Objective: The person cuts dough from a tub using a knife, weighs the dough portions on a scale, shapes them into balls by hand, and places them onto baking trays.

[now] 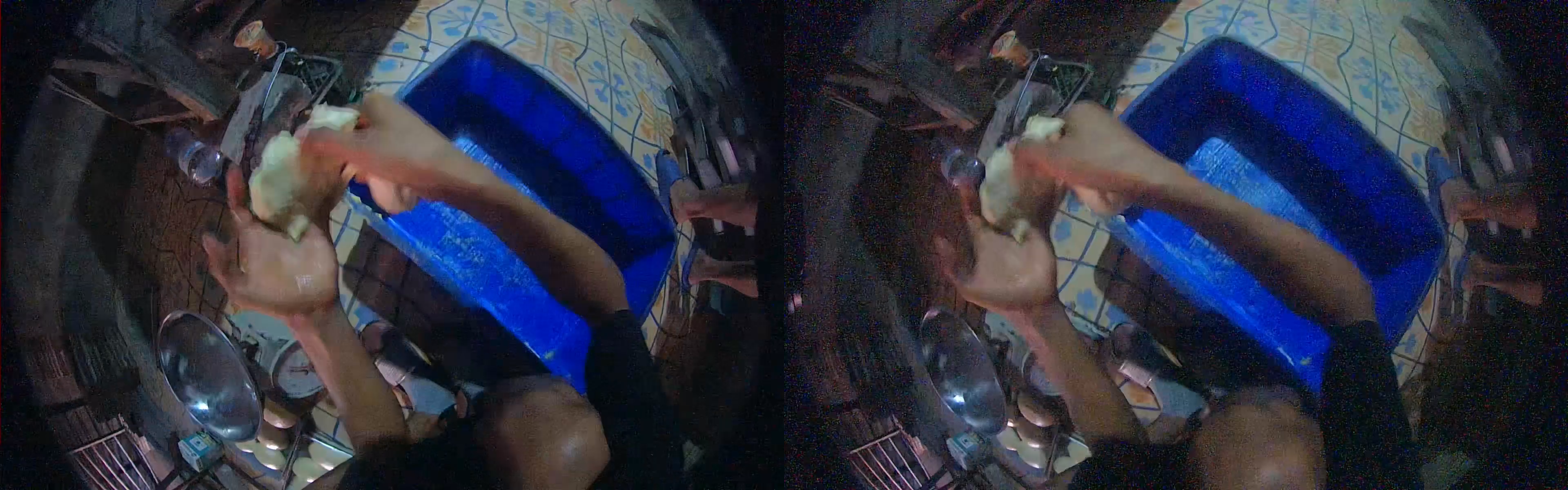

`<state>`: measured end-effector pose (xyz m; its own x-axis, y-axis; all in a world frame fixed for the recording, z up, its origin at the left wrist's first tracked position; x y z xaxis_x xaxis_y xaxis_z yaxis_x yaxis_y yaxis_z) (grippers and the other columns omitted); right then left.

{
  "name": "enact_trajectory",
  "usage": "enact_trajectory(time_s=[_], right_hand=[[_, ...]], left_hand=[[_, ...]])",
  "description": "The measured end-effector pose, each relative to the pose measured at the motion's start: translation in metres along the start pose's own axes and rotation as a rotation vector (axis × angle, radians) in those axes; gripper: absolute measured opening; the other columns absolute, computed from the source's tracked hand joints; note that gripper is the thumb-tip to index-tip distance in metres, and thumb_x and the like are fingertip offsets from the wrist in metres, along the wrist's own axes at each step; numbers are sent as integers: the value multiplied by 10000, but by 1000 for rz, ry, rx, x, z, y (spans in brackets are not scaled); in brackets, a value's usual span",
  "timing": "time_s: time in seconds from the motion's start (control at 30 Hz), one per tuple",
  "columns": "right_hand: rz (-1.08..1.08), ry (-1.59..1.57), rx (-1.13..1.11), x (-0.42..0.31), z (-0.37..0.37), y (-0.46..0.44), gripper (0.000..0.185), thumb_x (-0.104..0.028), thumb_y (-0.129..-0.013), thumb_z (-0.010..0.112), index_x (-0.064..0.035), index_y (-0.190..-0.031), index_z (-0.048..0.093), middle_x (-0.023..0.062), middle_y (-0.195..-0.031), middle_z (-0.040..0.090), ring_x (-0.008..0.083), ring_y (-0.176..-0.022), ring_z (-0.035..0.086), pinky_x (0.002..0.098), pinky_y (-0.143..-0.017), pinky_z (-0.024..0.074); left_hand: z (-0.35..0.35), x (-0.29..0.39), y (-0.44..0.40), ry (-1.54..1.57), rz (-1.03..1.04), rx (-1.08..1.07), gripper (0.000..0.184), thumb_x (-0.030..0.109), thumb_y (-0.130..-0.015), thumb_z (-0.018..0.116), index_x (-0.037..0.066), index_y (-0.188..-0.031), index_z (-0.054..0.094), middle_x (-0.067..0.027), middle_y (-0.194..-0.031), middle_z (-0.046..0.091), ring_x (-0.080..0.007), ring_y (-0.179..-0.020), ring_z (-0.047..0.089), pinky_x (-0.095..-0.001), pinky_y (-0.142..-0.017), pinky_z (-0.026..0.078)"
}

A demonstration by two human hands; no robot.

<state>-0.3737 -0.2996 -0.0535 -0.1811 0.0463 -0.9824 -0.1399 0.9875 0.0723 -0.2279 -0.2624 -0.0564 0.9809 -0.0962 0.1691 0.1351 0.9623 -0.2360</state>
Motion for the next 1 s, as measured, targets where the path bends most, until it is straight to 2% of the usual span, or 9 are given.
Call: enact_trajectory(time_s=[0.07, 0.17, 0.3, 0.47, 0.57, 0.63, 0.7, 0.83, 1.0], right_hand=[[134, -154, -158, 2, 10, 0, 391, -376, -769, 669, -7, -898, 666, 56, -727, 637, 133, -587, 572, 313, -510, 473], [-207, -95, -133, 3, 7, -17, 367, -353, -753, 681, -5, -865, 655, 91, -727, 654, 140, -568, 583, 313, -510, 480], [-220, -277, 119, 4, 32, -19, 447, -419, -745, 654, 0, -894, 622, 146, -754, 634, 206, -689, 627, 366, -601, 496], [-741, 201, -30, -11, 97, 16, 488, -434, -805, 595, -6, -1037, 569, 169, -865, 554, 309, -869, 557, 412, -760, 437], [-697, -476, 54, -6, 79, -13, 453, -407, -859, 544, -6, -1071, 568, 157, -905, 553, 307, -905, 542, 403, -777, 436], [-729, -245, 275, -4, 23, -32, 414, -337, -905, 501, 3, -1136, 556, 135, -959, 597, 259, -928, 565, 359, -830, 436], [-439, -706, 190, 19, -15, -34, 398, -287, -934, 463, 25, -1169, 539, 142, -1041, 617, 213, -979, 572, 314, -881, 424], [13, -92, -9, 138, 34, -12, 534, -350, -920, 464, 98, -1211, 470, 228, -1220, 527, 316, -1158, 493, 361, -998, 352], [-49, 46, -40, 133, 46, 12, 462, -282, -912, 465, 53, -1230, 478, 243, -1263, 482, 335, -1190, 465, 385, -1019, 330]], left_hand=[[-57, 13, 17, -118, -84, 48, 760, 545, -808, 497, 71, -1372, 309, -168, -1381, 326, -366, -1263, 326, -569, -1019, 273], [-69, 0, 25, 191, -110, -106, 826, 613, -797, 478, 95, -1399, 249, -147, -1412, 285, -370, -1274, 309, -619, -994, 274], [-78, -30, 36, -39, -110, 296, 869, 656, -793, 447, 112, -1418, 184, -160, -1356, 350, -362, -1215, 381, -618, -960, 320], [-73, -49, 19, -321, -168, 221, 774, 629, -800, 466, 78, -1332, 349, -163, -1262, 457, -352, -1115, 467, -557, -939, 371], [-96, -11, 25, -743, -135, 539, 735, 618, -796, 480, 87, -1298, 403, -164, -1266, 461, -341, -1105, 472, -554, -915, 389], [-107, 22, 35, -1030, -108, 771, 710, 611, -794, 490, 93, -1276, 439, -164, -1269, 464, -333, -1098, 475, -552, -899, 401], [-108, 46, 33, -555, -33, 681, 684, 609, -795, 495, 52, -1192, 482, -163, -1192, 514, -352, -1074, 493, -567, -884, 392], [-90, 61, 32, -398, 265, 703, 706, 533, -763, 575, 51, -1260, 435, -180, -1298, 426, -340, -1173, 413, -625, -933, 323], [-102, 41, 17, -298, 313, 566, 736, 509, -717, 615, 50, -1262, 433, -137, -1309, 430, -340, -1205, 378, -589, -1000, 251]])
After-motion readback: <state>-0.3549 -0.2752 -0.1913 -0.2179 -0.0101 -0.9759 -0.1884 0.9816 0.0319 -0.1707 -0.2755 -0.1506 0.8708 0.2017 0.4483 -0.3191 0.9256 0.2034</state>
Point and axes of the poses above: each hand's wrist, its own y-axis away from the middle knuckle, its own z-axis out of the palm, x = y × z, the point moved 5 cm from there along -y, towards the middle knuckle
